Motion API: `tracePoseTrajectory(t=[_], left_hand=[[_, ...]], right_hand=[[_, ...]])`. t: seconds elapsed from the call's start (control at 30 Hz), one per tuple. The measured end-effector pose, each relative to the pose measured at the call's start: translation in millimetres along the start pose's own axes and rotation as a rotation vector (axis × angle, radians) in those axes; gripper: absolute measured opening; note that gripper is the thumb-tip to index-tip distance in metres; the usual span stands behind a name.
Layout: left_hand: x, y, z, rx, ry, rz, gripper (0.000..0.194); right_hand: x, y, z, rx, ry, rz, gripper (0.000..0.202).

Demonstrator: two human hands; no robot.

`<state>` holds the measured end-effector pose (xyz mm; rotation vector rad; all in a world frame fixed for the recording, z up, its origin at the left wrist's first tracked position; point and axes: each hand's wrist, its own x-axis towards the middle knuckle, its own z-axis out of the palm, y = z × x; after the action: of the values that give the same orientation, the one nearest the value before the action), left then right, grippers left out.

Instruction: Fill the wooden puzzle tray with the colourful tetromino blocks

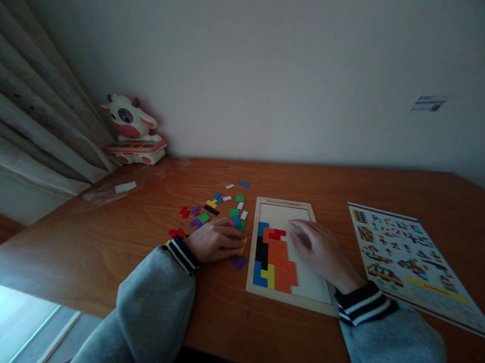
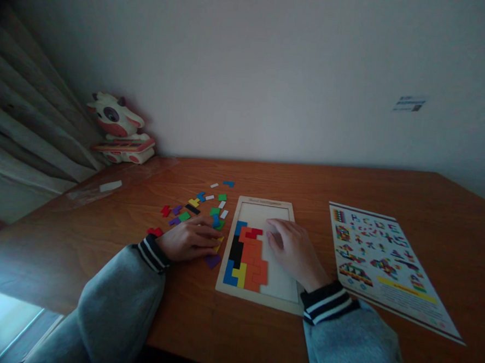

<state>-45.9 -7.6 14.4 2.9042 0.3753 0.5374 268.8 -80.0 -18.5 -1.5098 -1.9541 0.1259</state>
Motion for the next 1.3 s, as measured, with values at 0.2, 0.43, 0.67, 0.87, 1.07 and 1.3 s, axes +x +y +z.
tracePoseTrajectory(t=[0.2, 0.43, 0.67, 0.87, 1.07, 1.3], left_hand=[[-0.2, -3.0, 7.1, -0.112, 0.026, -0.065, 0.024], [0.9, -0.3, 9.6, -0.097, 0.148, -0.138, 0.04], [33.4, 29.2, 25.3, -0.109, 0.4, -0.112, 0.032], [53.1, 44.3, 32.9, -0.06, 0.437, -0.054, 0.037], [49.2, 40.9, 30.7, -0.033, 0.276, -0.098, 0.029], [44.8, 39.2, 35.8, -0.005, 0.105, -0.162, 0.03]], right_hand=[[-0.3, 0.7, 1.1, -0.026, -0.006, 0.003, 0.031], [2.3, -10.7, -2.7, 0.034, 0.062, -0.015, 0.028], [2.7, -44.3, -1.1, 0.451, -0.028, 0.084, 0.029], [4.3, -41.6, 4.0, 0.776, -0.085, 0.238, 0.032], [5.6, -15.3, -2.3, 0.539, 0.016, 0.311, 0.024], [-0.5, -9.3, 2.4, 0.204, -0.052, 0.302, 0.018]])
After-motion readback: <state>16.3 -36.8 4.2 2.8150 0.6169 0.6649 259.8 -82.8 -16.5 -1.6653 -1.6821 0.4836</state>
